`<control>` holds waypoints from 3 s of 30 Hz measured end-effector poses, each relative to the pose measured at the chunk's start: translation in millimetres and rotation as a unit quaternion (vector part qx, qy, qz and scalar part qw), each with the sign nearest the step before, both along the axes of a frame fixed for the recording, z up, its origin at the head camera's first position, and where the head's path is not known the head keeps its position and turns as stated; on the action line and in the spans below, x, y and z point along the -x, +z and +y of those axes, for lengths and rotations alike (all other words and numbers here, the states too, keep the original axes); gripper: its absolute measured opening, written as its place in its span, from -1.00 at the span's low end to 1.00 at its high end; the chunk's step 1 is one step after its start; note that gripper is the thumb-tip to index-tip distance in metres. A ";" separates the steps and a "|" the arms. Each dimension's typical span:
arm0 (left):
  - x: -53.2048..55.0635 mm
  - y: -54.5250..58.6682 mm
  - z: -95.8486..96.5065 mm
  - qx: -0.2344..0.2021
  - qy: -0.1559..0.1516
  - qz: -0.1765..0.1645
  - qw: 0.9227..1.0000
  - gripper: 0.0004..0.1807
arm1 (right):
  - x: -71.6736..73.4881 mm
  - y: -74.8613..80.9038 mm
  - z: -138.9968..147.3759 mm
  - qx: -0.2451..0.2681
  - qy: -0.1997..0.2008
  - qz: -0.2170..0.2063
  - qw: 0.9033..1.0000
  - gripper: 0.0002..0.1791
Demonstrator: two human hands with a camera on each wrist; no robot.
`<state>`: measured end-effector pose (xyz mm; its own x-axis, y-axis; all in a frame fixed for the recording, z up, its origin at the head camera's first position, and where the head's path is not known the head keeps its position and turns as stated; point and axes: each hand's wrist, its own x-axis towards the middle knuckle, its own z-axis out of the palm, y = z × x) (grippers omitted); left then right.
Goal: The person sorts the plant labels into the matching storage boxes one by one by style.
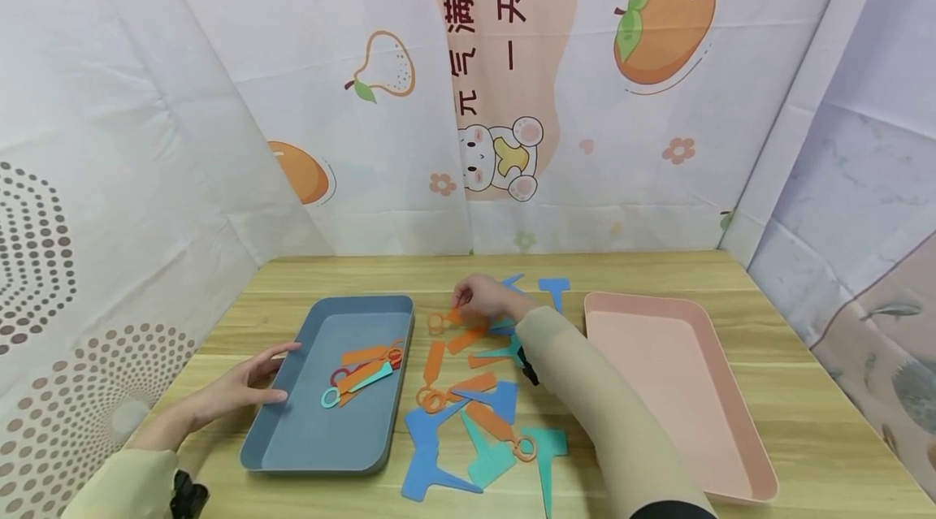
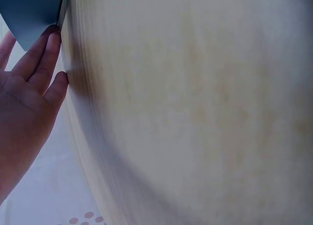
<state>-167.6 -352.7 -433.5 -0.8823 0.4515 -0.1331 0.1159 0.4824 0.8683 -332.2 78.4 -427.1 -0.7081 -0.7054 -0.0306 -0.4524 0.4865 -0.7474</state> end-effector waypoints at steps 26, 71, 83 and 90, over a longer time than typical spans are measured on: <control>3.8 -0.2 -0.2 -0.009 0.006 0.005 1.000 -0.16 | -44.6 45.7 -87.5 0.038 0.084 0.044 0.995 -0.88; 2.9 -3.2 -1.3 -0.016 -0.003 0.017 1.000 -0.17 | -80.3 8.2 -133.3 -0.050 0.128 0.119 0.983 -0.90; 3.2 -4.8 -3.0 -0.018 -0.004 0.018 1.000 -0.17 | -58.2 34.6 -81.9 -0.048 0.128 0.078 0.987 -0.92; 3.2 -3.9 -3.0 -0.018 0.000 0.012 1.000 -0.16 | -48.6 39.0 -49.0 -0.060 0.128 0.103 0.985 -0.85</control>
